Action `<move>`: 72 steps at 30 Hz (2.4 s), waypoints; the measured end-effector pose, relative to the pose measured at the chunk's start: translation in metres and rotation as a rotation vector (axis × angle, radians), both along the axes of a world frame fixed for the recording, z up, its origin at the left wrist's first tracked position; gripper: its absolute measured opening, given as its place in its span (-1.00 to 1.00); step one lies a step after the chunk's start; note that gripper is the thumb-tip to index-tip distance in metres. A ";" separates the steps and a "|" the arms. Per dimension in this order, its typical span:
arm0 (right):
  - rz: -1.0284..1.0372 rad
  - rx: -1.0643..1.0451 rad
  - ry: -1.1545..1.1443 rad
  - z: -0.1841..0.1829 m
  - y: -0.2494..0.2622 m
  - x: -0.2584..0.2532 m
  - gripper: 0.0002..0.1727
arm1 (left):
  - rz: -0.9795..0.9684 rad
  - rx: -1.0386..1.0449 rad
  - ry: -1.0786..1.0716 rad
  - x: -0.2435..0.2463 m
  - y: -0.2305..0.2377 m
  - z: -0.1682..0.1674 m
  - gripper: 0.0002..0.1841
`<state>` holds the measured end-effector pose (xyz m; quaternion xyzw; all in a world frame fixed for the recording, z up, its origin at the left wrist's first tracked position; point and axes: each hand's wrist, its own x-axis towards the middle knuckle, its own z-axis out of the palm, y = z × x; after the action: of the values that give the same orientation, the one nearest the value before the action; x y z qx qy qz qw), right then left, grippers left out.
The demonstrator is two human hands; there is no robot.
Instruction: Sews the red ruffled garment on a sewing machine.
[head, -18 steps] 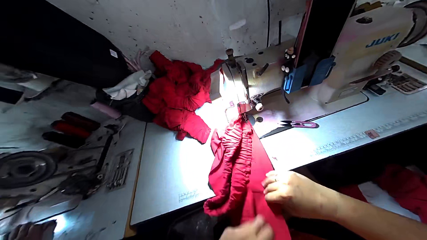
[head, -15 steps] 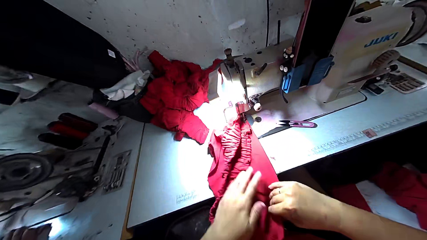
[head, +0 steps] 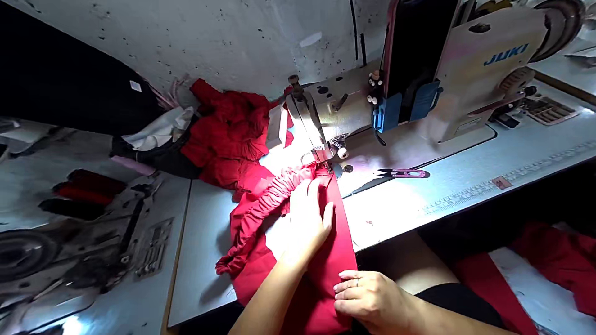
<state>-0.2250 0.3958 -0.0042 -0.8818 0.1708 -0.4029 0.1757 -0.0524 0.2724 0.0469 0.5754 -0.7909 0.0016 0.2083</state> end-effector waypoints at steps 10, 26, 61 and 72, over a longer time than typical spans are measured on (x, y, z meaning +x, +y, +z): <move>-0.030 0.067 -0.062 0.003 0.002 -0.011 -0.76 | -0.011 -0.187 -0.101 0.042 -0.031 0.019 -0.72; -0.060 0.078 0.023 0.001 0.005 -0.009 -0.75 | -0.207 -0.346 -0.051 -0.015 0.101 -0.006 -0.72; 0.005 -0.138 0.257 0.051 -0.200 -0.047 -0.52 | -0.176 -0.262 0.137 -0.026 0.095 0.020 -0.75; -0.028 -0.326 0.082 0.032 -0.233 -0.037 -0.77 | -0.183 -0.222 0.240 0.017 0.091 0.024 -0.77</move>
<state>-0.2621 0.1625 0.0274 -0.9119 0.1222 -0.3914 0.0174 -0.0358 0.3635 0.0711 0.4706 -0.8043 0.0014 0.3629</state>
